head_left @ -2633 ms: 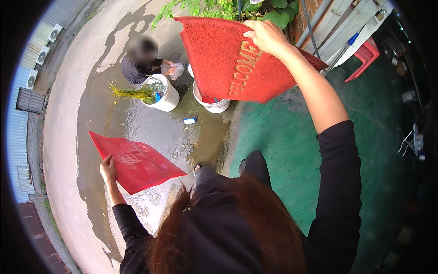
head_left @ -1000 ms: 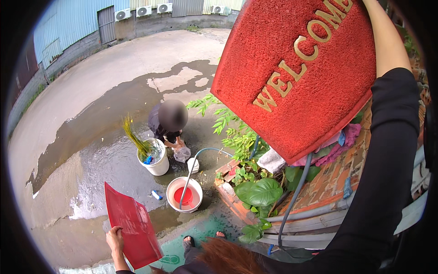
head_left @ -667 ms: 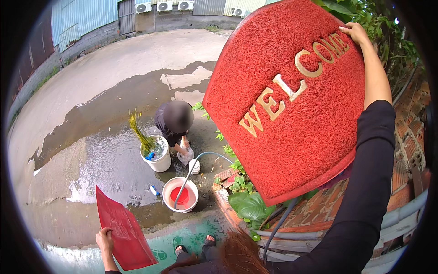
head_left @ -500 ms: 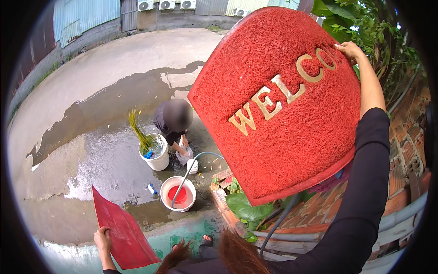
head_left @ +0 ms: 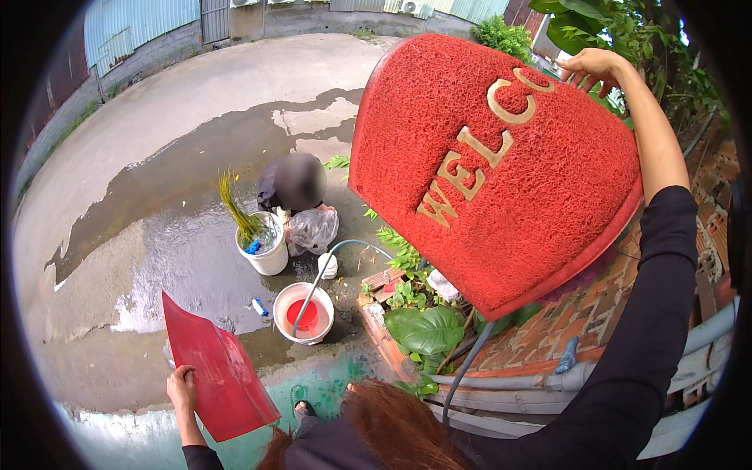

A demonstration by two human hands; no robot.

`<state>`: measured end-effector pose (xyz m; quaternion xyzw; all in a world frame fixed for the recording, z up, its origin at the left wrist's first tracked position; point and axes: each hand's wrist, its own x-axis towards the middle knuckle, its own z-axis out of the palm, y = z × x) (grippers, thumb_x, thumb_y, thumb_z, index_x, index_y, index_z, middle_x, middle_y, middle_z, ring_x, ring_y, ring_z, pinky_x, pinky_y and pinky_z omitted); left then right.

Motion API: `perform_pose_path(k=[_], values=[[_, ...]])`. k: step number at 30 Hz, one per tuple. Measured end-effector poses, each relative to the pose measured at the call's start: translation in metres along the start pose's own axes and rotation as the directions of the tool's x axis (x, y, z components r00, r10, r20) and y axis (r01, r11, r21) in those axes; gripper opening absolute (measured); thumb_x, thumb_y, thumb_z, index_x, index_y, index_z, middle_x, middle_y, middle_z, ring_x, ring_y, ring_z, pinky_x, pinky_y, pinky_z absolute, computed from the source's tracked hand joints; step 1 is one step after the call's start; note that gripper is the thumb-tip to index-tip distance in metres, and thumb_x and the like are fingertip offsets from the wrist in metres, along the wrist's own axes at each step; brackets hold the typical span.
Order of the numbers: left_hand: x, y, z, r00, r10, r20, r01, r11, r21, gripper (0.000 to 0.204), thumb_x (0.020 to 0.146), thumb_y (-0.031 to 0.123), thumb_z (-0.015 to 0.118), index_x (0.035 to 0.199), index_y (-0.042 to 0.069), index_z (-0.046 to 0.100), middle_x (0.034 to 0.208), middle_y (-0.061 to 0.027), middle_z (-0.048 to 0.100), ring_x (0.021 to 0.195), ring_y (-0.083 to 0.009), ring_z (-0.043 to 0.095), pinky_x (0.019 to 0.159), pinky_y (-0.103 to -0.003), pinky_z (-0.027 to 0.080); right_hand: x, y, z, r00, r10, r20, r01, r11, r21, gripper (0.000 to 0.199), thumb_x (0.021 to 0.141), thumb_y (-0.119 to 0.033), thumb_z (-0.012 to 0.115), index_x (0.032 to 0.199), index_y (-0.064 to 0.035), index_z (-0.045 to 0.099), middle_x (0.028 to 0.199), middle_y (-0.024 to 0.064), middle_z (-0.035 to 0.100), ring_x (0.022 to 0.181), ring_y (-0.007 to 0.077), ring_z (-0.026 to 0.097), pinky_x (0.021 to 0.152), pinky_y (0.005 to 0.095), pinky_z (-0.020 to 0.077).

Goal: The person kneels on a wet concrete surface and scrubs two red welcome mats with a blue scrubbing block while rinsing them with a hose. Another person is visible nearby washing plants in a bucket. The recorder flips and rinses the mats repeatedly before lifting them at the end.

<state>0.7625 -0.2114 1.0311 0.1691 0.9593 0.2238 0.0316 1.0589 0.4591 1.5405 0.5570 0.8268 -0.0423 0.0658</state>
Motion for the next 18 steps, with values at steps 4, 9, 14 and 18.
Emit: perform_pose_path(k=[4, 9, 14, 18], values=[[0.007, 0.004, 0.001, 0.996, 0.092, -0.001, -0.092, 0.996, 0.003, 0.013, 0.077, 0.01, 0.054, 0.082, 0.009, 0.066, 0.074, -0.014, 0.064, 0.071, -0.0302, 0.062, 0.066, -0.038, 0.047, -0.011, -0.007, 0.007, 0.994, -0.065, 0.084, 0.063, 0.998, 0.026, 0.067, 0.078, -0.061, 0.047, 0.117, -0.0069, 0.052, 0.122, 0.0171, 0.048, 0.106, 0.0308, 0.051, 0.086, 0.063, 0.0345], [0.004, 0.027, -0.001, 0.993, 0.104, 0.06, -0.101, 0.994, -0.042, 0.015, 0.079, 0.012, 0.054, 0.086, 0.008, 0.066, 0.075, -0.015, 0.063, 0.073, -0.0298, 0.062, 0.066, -0.037, 0.046, -0.03, -0.011, 0.023, 0.997, -0.06, 0.048, 0.064, 0.995, -0.078, 0.07, 0.078, -0.063, 0.045, 0.12, -0.0076, 0.05, 0.123, 0.0167, 0.048, 0.114, 0.0333, 0.045, 0.087, 0.0639, 0.0339], [0.013, 0.032, -0.02, 0.982, 0.187, 0.026, -0.182, 0.975, -0.126, 0.015, 0.079, 0.012, 0.055, 0.088, 0.006, 0.066, 0.074, -0.0158, 0.063, 0.068, -0.0254, 0.063, 0.063, -0.034, 0.046, -0.047, -0.005, 0.037, 0.945, -0.227, -0.235, 0.223, 0.974, -0.044, 0.054, 0.083, -0.054, 0.047, 0.109, -0.008, 0.057, 0.106, 0.0087, 0.058, 0.105, 0.0239, 0.051, 0.079, 0.0444, 0.047], [0.03, 0.055, -0.022, 0.968, 0.238, 0.081, -0.219, 0.956, -0.193, 0.016, 0.079, 0.011, 0.055, 0.088, 0.003, 0.066, 0.072, -0.0159, 0.063, 0.063, -0.02, 0.062, 0.059, -0.031, 0.045, -0.051, 0.026, 0.022, 0.842, -0.462, -0.277, 0.37, 0.87, -0.326, 0.044, 0.087, -0.045, 0.045, 0.113, -0.011, 0.055, 0.104, 0.0089, 0.059, 0.104, 0.0217, 0.053, 0.088, 0.0326, 0.0413]])
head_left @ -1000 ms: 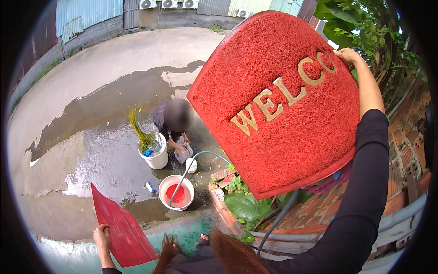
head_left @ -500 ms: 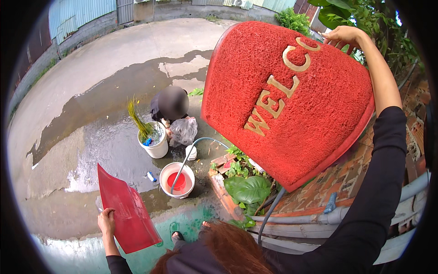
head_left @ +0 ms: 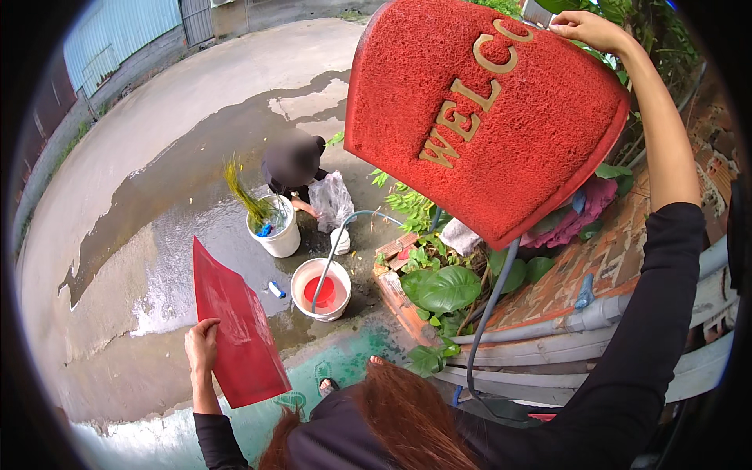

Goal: The person kneels on a wet concrete surface and scrubs two red welcome mats with a blue scrubbing block while rinsing them with a hose. Another person is visible nearby washing plants in a bucket. The recorder flips and rinses the mats repeatedly before lifting them at the end.

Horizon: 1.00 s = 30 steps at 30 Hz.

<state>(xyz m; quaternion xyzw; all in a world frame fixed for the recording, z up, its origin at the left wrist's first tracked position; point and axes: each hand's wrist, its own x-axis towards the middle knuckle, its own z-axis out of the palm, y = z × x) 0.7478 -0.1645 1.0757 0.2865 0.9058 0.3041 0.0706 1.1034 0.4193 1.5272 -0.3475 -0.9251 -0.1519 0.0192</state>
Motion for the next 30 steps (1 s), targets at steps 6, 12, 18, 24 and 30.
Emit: perform_pose_path(k=[6, 12, 18, 24, 30], values=[[0.005, 0.006, -0.025, 0.997, 0.077, -0.028, -0.078, 0.996, -0.04, 0.016, 0.08, 0.008, 0.054, 0.089, 0.001, 0.065, 0.071, -0.0133, 0.064, 0.063, -0.0152, 0.061, 0.06, -0.029, 0.045, -0.042, -0.038, 0.023, 0.926, 0.196, -0.323, -0.173, 0.98, 0.1, 0.06, 0.076, -0.052, 0.056, 0.122, -0.0134, 0.049, 0.115, 0.0175, 0.053, 0.105, 0.0292, 0.053, 0.089, 0.0364, 0.0415], [0.02, 0.021, -0.021, 0.991, 0.128, 0.037, -0.124, 0.988, -0.091, 0.016, 0.08, 0.008, 0.054, 0.089, 0.001, 0.066, 0.072, -0.0115, 0.065, 0.066, -0.0128, 0.06, 0.061, -0.028, 0.045, -0.109, 0.022, 0.081, 0.293, 0.789, -0.539, -0.48, 0.609, 0.631, 0.106, 0.058, -0.072, 0.059, 0.129, 0.0026, 0.035, 0.124, 0.0271, 0.042, 0.115, 0.0348, 0.045, 0.094, 0.0413, 0.0378], [0.024, 0.015, -0.028, 0.993, 0.101, 0.062, -0.098, 0.994, -0.056, 0.016, 0.079, 0.008, 0.055, 0.089, 0.002, 0.066, 0.076, -0.0113, 0.066, 0.07, -0.0127, 0.062, 0.064, -0.027, 0.046, -0.103, -0.04, 0.09, 0.761, 0.628, -0.16, 0.327, -0.159, 0.932, 0.05, 0.076, -0.032, 0.066, 0.108, 0.0054, 0.054, 0.109, 0.016, 0.057, 0.104, 0.0224, 0.054, 0.09, 0.0373, 0.0413], [0.014, 0.011, -0.025, 0.991, 0.122, 0.049, -0.121, 0.993, -0.013, 0.015, 0.078, 0.007, 0.055, 0.087, 0.002, 0.067, 0.067, -0.0098, 0.063, 0.061, -0.0103, 0.059, 0.057, -0.026, 0.045, -0.078, -0.019, 0.076, 0.59, 0.714, -0.376, 0.443, 0.103, 0.891, 0.045, 0.075, -0.02, 0.068, 0.109, 0.0054, 0.055, 0.117, 0.0157, 0.053, 0.115, 0.0186, 0.044, 0.104, 0.0293, 0.0184], [0.006, 0.005, -0.023, 0.996, 0.063, 0.061, -0.06, 0.997, -0.047, 0.016, 0.078, 0.008, 0.055, 0.087, 0.003, 0.066, 0.064, -0.013, 0.062, 0.056, -0.0141, 0.058, 0.054, -0.029, 0.044, -0.05, 0.096, 0.088, 0.492, 0.774, -0.398, 0.247, 0.315, 0.916, 0.045, 0.089, -0.032, 0.048, 0.119, 0.0015, 0.05, 0.122, 0.0076, 0.051, 0.11, 0.0145, 0.047, 0.095, 0.0244, 0.0328]])
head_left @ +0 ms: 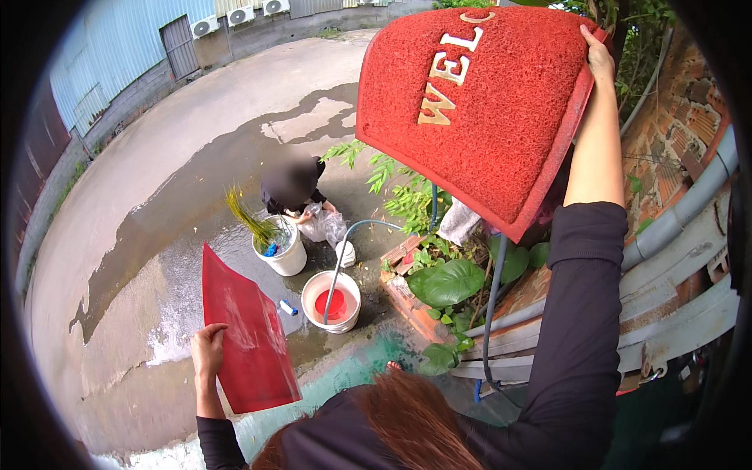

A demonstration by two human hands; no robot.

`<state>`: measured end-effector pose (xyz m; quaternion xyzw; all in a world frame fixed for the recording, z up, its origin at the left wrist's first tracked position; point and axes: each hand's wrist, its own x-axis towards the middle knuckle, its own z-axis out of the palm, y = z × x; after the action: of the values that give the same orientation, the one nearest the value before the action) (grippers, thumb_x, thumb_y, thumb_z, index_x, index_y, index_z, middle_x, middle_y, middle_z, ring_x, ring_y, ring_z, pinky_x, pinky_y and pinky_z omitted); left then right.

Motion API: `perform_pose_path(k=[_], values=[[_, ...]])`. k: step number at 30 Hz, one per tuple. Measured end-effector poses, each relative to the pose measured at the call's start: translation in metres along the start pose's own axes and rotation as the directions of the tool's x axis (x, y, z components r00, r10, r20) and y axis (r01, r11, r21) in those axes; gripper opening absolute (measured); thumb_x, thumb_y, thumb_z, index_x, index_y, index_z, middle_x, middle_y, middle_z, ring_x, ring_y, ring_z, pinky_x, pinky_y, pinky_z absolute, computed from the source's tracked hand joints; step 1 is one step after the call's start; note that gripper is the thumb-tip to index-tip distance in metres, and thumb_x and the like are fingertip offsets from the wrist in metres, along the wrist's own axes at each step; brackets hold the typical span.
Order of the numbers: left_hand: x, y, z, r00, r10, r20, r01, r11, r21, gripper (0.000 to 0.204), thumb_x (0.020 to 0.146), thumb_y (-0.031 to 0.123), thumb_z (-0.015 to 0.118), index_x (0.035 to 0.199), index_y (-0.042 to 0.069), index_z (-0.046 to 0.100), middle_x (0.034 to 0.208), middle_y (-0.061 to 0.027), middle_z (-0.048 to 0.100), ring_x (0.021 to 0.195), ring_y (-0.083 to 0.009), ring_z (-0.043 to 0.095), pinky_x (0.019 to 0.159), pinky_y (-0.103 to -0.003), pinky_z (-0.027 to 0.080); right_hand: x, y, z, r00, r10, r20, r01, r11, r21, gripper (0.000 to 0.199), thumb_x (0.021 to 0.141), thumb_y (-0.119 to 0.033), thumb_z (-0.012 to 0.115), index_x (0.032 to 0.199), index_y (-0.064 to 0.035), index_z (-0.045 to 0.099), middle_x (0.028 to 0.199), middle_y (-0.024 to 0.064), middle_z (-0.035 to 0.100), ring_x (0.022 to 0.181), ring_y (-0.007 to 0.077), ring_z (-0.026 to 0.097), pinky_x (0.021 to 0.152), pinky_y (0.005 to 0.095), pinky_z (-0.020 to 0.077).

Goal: The person kneels on a wet concrete surface and scrubs two red welcome mats with a blue scrubbing block while rinsing them with a hose. Another person is visible nearby washing plants in a bucket. The recorder flips and rinses the mats repeatedly before lifting them at the end.

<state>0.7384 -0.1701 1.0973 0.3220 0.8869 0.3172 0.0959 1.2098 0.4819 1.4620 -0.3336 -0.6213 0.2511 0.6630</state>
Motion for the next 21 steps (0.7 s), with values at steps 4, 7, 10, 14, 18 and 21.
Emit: perform_pose_path(k=[4, 7, 10, 14, 18, 21], values=[[-0.008, -0.007, 0.005, 1.0, -0.023, -0.015, 0.023, 1.0, -0.011, 0.015, 0.078, 0.009, 0.055, 0.087, 0.002, 0.066, 0.065, -0.013, 0.062, 0.056, -0.0144, 0.059, 0.055, -0.029, 0.044, 0.002, 0.087, -0.018, 0.997, 0.074, 0.029, -0.07, 0.99, -0.119, 0.048, 0.084, -0.043, 0.054, 0.107, -0.0015, 0.059, 0.102, 0.0072, 0.061, 0.085, 0.0159, 0.058, 0.079, 0.0256, 0.0424], [-0.025, -0.018, -0.003, 0.994, 0.035, -0.1, -0.033, 0.999, 0.02, 0.015, 0.078, 0.009, 0.055, 0.088, 0.002, 0.066, 0.063, -0.013, 0.061, 0.055, -0.0146, 0.058, 0.054, -0.029, 0.043, -0.022, 0.13, 0.007, 0.979, 0.181, -0.091, -0.192, 0.973, -0.125, 0.053, 0.082, -0.048, 0.054, 0.107, -0.0012, 0.059, 0.101, 0.0098, 0.061, 0.083, 0.0189, 0.059, 0.078, 0.027, 0.0439], [-0.026, -0.021, -0.005, 0.998, 0.012, -0.068, -0.012, 1.0, -0.001, 0.015, 0.079, 0.009, 0.055, 0.088, 0.003, 0.066, 0.061, -0.013, 0.06, 0.053, -0.0145, 0.056, 0.053, -0.029, 0.043, -0.008, 0.113, -0.027, 0.984, 0.164, -0.07, -0.17, 0.982, -0.082, 0.062, 0.081, -0.052, 0.048, 0.114, 0.0013, 0.053, 0.116, 0.0178, 0.052, 0.103, 0.027, 0.051, 0.091, 0.0336, 0.0343], [-0.04, -0.024, -0.011, 0.993, -0.037, -0.11, 0.035, 0.999, -0.013, 0.015, 0.079, 0.009, 0.055, 0.088, 0.003, 0.066, 0.058, -0.0129, 0.057, 0.051, -0.0139, 0.054, 0.052, -0.029, 0.042, -0.137, 0.002, 0.023, 0.916, 0.378, 0.137, -0.394, 0.775, 0.495, 0.044, 0.09, -0.032, 0.042, 0.122, -0.0015, 0.045, 0.123, 0.0127, 0.049, 0.112, 0.0277, 0.046, 0.096, 0.0389, 0.0333], [-0.04, -0.035, -0.006, 0.995, -0.006, -0.098, 0.007, 1.0, 0.012, 0.015, 0.078, 0.009, 0.055, 0.087, 0.003, 0.065, 0.063, -0.0148, 0.06, 0.057, -0.0172, 0.059, 0.057, -0.031, 0.044, -0.161, -0.033, 0.024, 0.848, 0.508, 0.153, -0.519, 0.736, 0.436, 0.042, 0.088, -0.03, 0.045, 0.118, -0.0016, 0.048, 0.121, 0.0131, 0.05, 0.11, 0.0283, 0.048, 0.096, 0.0413, 0.0332], [-0.037, -0.036, -0.009, 0.997, -0.06, -0.045, 0.06, 0.998, 0.019, 0.015, 0.078, 0.009, 0.055, 0.087, 0.003, 0.066, 0.066, -0.0157, 0.062, 0.061, -0.0188, 0.062, 0.059, -0.031, 0.046, -0.142, -0.029, 0.016, 0.852, 0.493, 0.178, -0.507, 0.69, 0.516, 0.039, 0.084, -0.026, 0.053, 0.115, -0.0014, 0.049, 0.119, 0.0143, 0.051, 0.109, 0.0293, 0.048, 0.096, 0.043, 0.0323]])
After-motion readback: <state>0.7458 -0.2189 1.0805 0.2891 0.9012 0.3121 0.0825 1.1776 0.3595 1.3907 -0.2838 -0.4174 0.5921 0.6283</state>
